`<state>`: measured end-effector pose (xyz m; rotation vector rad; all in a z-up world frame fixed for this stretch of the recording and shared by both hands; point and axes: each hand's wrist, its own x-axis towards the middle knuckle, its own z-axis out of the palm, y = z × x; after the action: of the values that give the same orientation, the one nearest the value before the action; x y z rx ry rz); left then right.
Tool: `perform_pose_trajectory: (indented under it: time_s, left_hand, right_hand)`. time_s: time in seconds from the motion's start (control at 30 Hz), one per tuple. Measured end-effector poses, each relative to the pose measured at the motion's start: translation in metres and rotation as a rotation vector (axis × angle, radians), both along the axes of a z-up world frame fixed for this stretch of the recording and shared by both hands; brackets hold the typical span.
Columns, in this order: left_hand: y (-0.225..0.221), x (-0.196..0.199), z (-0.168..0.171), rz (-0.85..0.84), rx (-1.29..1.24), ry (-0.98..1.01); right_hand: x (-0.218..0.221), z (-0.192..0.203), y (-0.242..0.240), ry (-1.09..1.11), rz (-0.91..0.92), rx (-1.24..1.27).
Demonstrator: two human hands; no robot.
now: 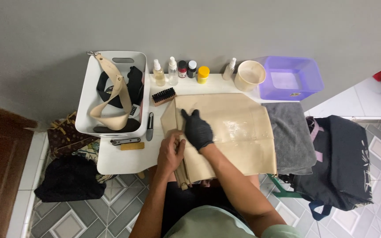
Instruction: Applying a protective or conditioning treatment to the surface of a leather bag using a gloved finger and a small applicator.
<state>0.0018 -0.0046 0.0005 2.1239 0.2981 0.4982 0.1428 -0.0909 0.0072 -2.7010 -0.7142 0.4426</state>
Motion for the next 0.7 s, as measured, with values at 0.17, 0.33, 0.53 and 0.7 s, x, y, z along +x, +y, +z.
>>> perform_pose_trajectory:
  time_s: [0.17, 0.33, 0.53, 0.7]
  left_hand:
    - [0.002, -0.001, -0.001, -0.020, 0.061, 0.000]
    - [0.005, 0.000, -0.007, -0.017, 0.107, -0.009]
    - [0.000, 0.001, -0.005, -0.008, 0.093, -0.032]
    - [-0.002, 0.004, -0.001, -0.009, 0.051, -0.040]
  right_hand:
    - [0.047, -0.002, -0.086, -0.079, -0.391, 0.080]
    - [0.104, -0.044, -0.206, -0.415, -0.458, -0.120]
    - [0.039, -0.053, -0.112, -0.886, -0.168, 0.042]
    - [-0.032, 0.013, -0.021, -0.224, 0.041, 0.109]
